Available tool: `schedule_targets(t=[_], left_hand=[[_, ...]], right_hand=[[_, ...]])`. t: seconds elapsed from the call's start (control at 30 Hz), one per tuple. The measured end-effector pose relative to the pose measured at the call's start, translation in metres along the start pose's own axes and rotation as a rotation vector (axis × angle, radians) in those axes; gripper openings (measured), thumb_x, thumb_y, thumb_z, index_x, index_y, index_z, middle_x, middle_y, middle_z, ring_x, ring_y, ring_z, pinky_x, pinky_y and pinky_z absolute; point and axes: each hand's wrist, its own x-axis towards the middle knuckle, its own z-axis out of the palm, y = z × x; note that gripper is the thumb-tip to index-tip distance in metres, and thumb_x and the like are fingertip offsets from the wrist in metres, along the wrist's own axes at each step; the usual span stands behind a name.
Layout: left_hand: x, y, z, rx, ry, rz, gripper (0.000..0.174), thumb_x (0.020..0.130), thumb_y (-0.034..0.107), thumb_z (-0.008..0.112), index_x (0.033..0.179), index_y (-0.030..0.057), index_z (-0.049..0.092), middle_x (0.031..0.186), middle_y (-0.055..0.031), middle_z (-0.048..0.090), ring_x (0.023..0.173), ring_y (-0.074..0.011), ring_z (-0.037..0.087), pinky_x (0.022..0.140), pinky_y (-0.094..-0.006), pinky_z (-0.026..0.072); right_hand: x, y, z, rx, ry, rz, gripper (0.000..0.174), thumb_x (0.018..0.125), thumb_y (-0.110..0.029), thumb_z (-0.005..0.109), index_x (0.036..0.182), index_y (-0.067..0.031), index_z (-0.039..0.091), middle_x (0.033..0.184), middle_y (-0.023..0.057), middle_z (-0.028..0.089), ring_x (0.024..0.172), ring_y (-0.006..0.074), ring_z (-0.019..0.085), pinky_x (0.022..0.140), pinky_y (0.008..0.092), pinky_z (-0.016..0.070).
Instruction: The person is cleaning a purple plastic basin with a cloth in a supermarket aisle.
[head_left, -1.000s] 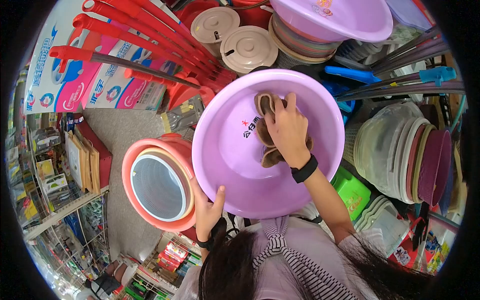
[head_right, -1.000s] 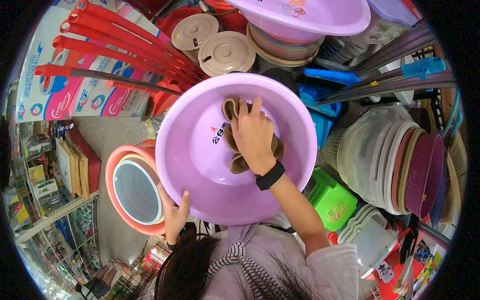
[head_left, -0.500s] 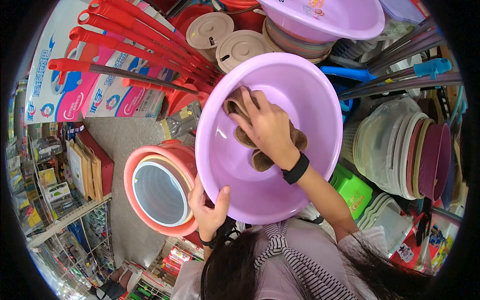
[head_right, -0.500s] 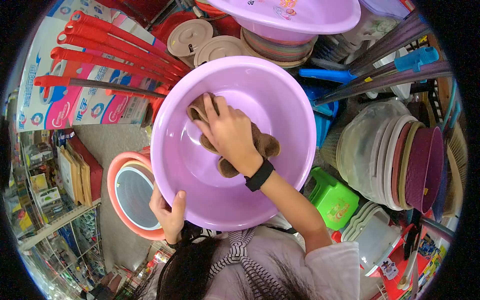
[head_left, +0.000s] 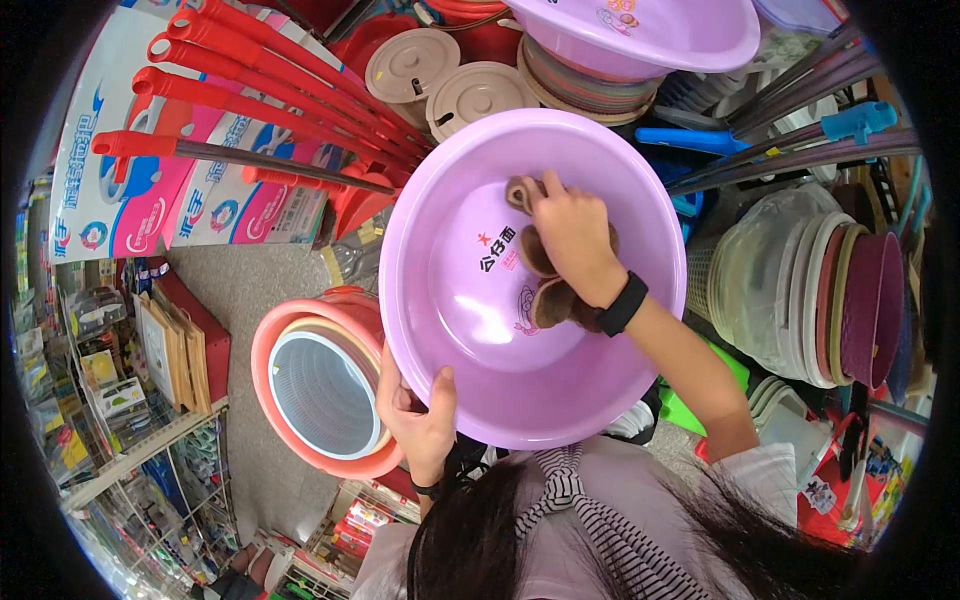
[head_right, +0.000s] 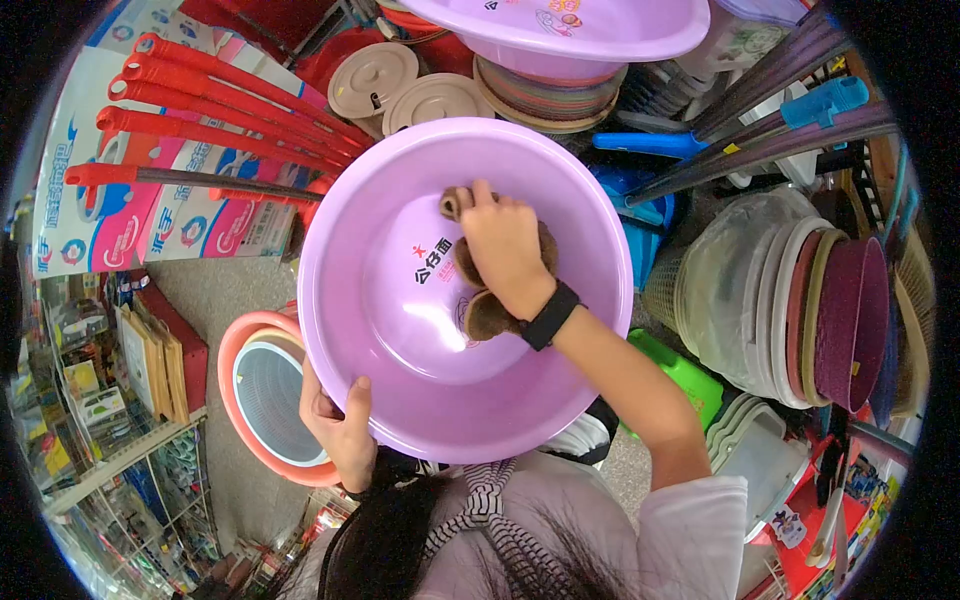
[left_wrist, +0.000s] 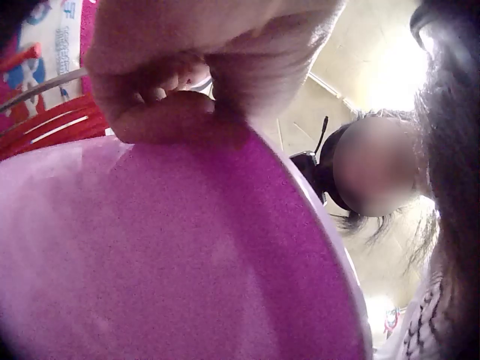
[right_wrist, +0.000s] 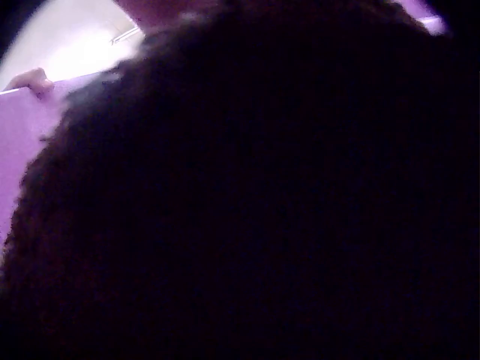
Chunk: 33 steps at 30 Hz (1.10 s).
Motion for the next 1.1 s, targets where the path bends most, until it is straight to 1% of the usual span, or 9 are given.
schedule_targets(t=[0.17, 0.3, 0.37, 0.4, 0.47, 0.6, 0.7, 0.97, 1.1], left_hand=[[0.002, -0.003, 0.0, -0.004, 0.028, -0.01, 0.055, 0.081, -0.005, 0.055, 0.133, -0.0091, 0.04, 0.109, -0.01, 0.061, 0.094, -0.0111, 0.058, 0.085, -0.0228, 0.0442], [0.003, -0.001, 0.001, -0.004, 0.042, -0.002, 0.054, 0.081, -0.006, 0.054, 0.133, -0.0091, 0.041, 0.106, -0.0089, 0.061, 0.09, -0.0093, 0.058, 0.082, -0.0211, 0.0441], [0.003, -0.001, 0.001, 0.008, 0.033, 0.014, 0.054, 0.081, -0.007, 0.053, 0.134, -0.0092, 0.041, 0.106, -0.0087, 0.061, 0.09, -0.009, 0.058, 0.082, -0.021, 0.0441], [0.003, 0.0, 0.002, 0.02, 0.027, 0.03, 0.055, 0.081, -0.007, 0.053, 0.134, -0.0092, 0.041, 0.106, -0.0084, 0.061, 0.09, -0.0088, 0.058, 0.081, -0.021, 0.0442], [0.003, 0.002, 0.005, 0.031, 0.051, 0.043, 0.054, 0.081, -0.008, 0.053, 0.133, -0.0093, 0.042, 0.104, -0.0074, 0.061, 0.088, -0.0078, 0.057, 0.079, -0.0199, 0.0438], [0.001, -0.002, 0.002, 0.079, 0.078, 0.084, 0.052, 0.081, -0.009, 0.055, 0.132, -0.0096, 0.046, 0.099, -0.0045, 0.061, 0.08, -0.0048, 0.055, 0.073, -0.0167, 0.0421], [0.001, -0.004, 0.001, 0.138, 0.108, 0.108, 0.051, 0.08, -0.009, 0.055, 0.131, -0.0092, 0.048, 0.097, -0.0034, 0.06, 0.077, -0.0038, 0.053, 0.07, -0.0156, 0.0408], [0.004, -0.014, -0.001, 0.188, 0.172, 0.159, 0.051, 0.08, -0.009, 0.056, 0.131, -0.0086, 0.048, 0.097, -0.0046, 0.062, 0.079, -0.0044, 0.052, 0.074, -0.0174, 0.042], [0.007, -0.012, 0.0, 0.176, 0.183, 0.159, 0.051, 0.081, -0.009, 0.056, 0.131, -0.0085, 0.048, 0.095, -0.0043, 0.061, 0.077, -0.0039, 0.052, 0.073, -0.0172, 0.0416]], right_hand=[[-0.005, 0.022, -0.009, -0.071, -0.169, 0.023, 0.005, 0.075, -0.006, 0.06, 0.078, -0.0056, 0.064, 0.085, 0.0112, 0.059, 0.067, 0.0235, 0.065, 0.057, 0.0344, 0.0507], [-0.016, 0.032, -0.016, -0.127, -0.215, -0.065, 0.002, 0.075, -0.012, 0.065, 0.075, -0.0101, 0.065, 0.081, 0.006, 0.061, 0.067, 0.0223, 0.067, 0.055, 0.0351, 0.0489], [-0.025, 0.035, -0.015, -0.199, -0.403, -0.176, 0.005, 0.074, -0.017, 0.067, 0.07, -0.0136, 0.067, 0.073, 0.0044, 0.063, 0.067, 0.0247, 0.067, 0.054, 0.0364, 0.0469], [-0.028, 0.035, -0.016, -0.2, -0.402, -0.176, 0.005, 0.074, -0.017, 0.067, 0.07, -0.0136, 0.067, 0.073, 0.0044, 0.063, 0.067, 0.0247, 0.067, 0.054, 0.0364, 0.0469], [-0.036, 0.032, -0.019, -0.181, -0.643, -0.204, 0.007, 0.07, -0.02, 0.068, 0.066, -0.0146, 0.068, 0.067, 0.0044, 0.064, 0.067, 0.026, 0.067, 0.052, 0.036, 0.0458], [-0.065, 0.032, 0.011, 0.0, -0.645, -0.39, 0.006, 0.069, -0.018, 0.068, 0.07, -0.0128, 0.069, 0.068, 0.0066, 0.066, 0.067, 0.0269, 0.067, 0.051, 0.0382, 0.0468], [-0.071, 0.009, 0.012, 0.208, -0.813, -0.517, 0.01, 0.07, -0.017, 0.065, 0.073, -0.0086, 0.07, 0.072, 0.0112, 0.067, 0.07, 0.0312, 0.067, 0.058, 0.0419, 0.0511], [-0.07, -0.039, 0.0, 0.523, -0.897, -0.438, 0.021, 0.073, -0.023, 0.068, 0.076, -0.0033, 0.066, 0.071, 0.016, 0.065, 0.07, 0.0345, 0.066, 0.059, 0.0432, 0.0505], [-0.069, -0.049, -0.001, 0.61, -0.812, -0.451, 0.029, 0.074, -0.031, 0.07, 0.073, -0.0026, 0.064, 0.069, 0.016, 0.064, 0.068, 0.0339, 0.065, 0.059, 0.0437, 0.0498]])
